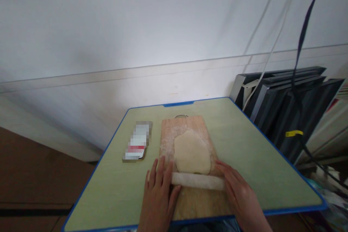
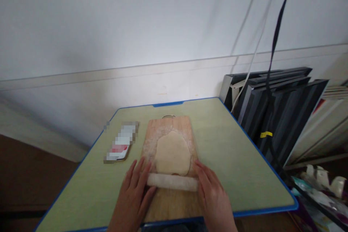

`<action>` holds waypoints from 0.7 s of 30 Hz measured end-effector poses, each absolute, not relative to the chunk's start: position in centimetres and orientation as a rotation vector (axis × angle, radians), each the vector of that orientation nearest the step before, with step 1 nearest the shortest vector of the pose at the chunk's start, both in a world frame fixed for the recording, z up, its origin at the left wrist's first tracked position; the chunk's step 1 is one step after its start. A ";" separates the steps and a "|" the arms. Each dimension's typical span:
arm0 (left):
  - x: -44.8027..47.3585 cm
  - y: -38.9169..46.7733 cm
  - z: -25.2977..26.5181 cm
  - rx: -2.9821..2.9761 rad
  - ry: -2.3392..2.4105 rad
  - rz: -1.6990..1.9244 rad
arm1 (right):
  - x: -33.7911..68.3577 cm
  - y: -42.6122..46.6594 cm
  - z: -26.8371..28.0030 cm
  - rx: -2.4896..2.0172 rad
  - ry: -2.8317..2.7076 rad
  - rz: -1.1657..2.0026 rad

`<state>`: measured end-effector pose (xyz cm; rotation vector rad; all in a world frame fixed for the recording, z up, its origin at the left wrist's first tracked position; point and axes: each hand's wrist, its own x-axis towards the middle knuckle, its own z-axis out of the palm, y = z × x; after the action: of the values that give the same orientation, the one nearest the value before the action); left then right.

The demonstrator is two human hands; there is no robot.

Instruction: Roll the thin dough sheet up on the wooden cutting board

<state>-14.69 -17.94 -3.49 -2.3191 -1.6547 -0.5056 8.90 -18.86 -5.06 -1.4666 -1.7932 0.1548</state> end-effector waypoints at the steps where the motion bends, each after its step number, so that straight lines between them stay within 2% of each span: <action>1: -14.9 -18.2 -4.0 -2.315 -1.644 -0.524 | 8.9 -19.1 -5.2 -1.449 -1.805 0.123; 5: -15.0 -17.0 -3.6 -2.349 -1.667 -0.447 | 8.8 -17.7 -5.1 -1.484 -1.819 0.053; 10: -13.4 -13.2 0.5 -2.473 -1.849 -0.203 | 9.0 -13.4 -3.8 -1.571 -1.904 0.053; 13: -12.5 -11.7 2.1 -2.502 -1.876 -0.178 | 9.3 -11.9 -3.5 -1.541 -1.965 -0.006; 21: -13.7 -14.8 -0.3 -2.448 -1.830 -0.324 | 8.9 -16.7 -4.6 -1.537 -1.934 0.023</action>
<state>-13.75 -14.78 -0.27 -2.4484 -1.8301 -0.3243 8.93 -16.71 -4.61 -1.5370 -1.9343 0.0230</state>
